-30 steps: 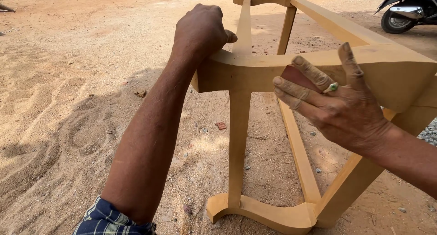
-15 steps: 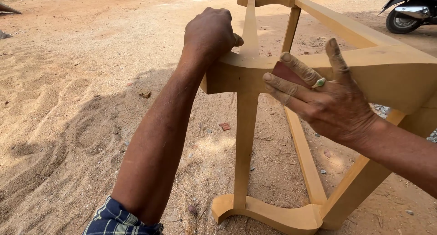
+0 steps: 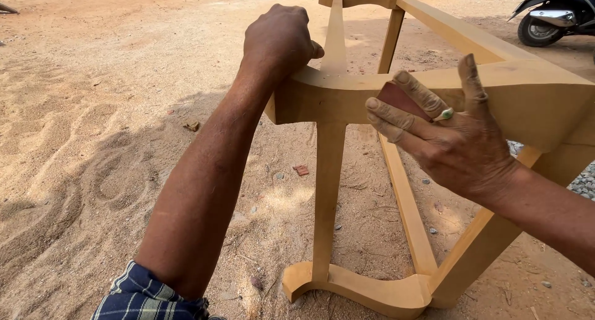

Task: Manually sanding a wooden furniture frame using sandpaper.

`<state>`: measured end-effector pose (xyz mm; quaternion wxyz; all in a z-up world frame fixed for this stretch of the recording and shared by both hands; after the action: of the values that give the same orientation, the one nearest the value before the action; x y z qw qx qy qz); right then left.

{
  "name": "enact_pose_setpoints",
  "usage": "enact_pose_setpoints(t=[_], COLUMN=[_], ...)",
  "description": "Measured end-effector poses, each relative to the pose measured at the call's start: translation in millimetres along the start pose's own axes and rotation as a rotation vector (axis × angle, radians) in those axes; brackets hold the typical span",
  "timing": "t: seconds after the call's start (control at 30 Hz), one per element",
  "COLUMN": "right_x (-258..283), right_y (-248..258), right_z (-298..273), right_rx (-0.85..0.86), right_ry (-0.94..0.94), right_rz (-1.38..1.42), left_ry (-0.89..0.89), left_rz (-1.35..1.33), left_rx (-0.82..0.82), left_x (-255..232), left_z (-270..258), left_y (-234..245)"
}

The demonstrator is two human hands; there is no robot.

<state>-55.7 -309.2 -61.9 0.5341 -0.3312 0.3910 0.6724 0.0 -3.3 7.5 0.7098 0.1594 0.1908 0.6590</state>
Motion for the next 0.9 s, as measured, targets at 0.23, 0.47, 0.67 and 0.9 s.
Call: enact_pose_setpoints(t=[0.23,0.47,0.67,0.9], right_x=[14,-50,-11,140], right_y=[20,78,128,118], right_z=[16,-115,-249,-398], right_rx=[-0.119,0.376,-0.084,-0.456], right_ry=[-0.035,-0.097,-1.375,-2.291], right_rz=[-0.242,-0.251,0.712,1.314], left_ry=[0.087,-0.040,-0.167,-0.407], left_rz=[-0.028,0.114,0.272,-0.144], left_rx=[0.068,-0.036,-0.013,-0.372], left_x=[14,20,-2,-56], left_z=[3,8,8,-78], left_y=[-3,-13,5,6])
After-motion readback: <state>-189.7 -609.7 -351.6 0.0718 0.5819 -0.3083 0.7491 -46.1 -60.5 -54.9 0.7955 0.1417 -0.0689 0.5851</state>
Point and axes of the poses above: each hand's wrist, its own z-axis towards the middle knuckle, its own y-axis out of the back of the hand, x = y × z, the point moved 1 cm from there along z, towards the middle knuckle, and after that the axes turned 13 degrees about -x, right-handed, at the moved point
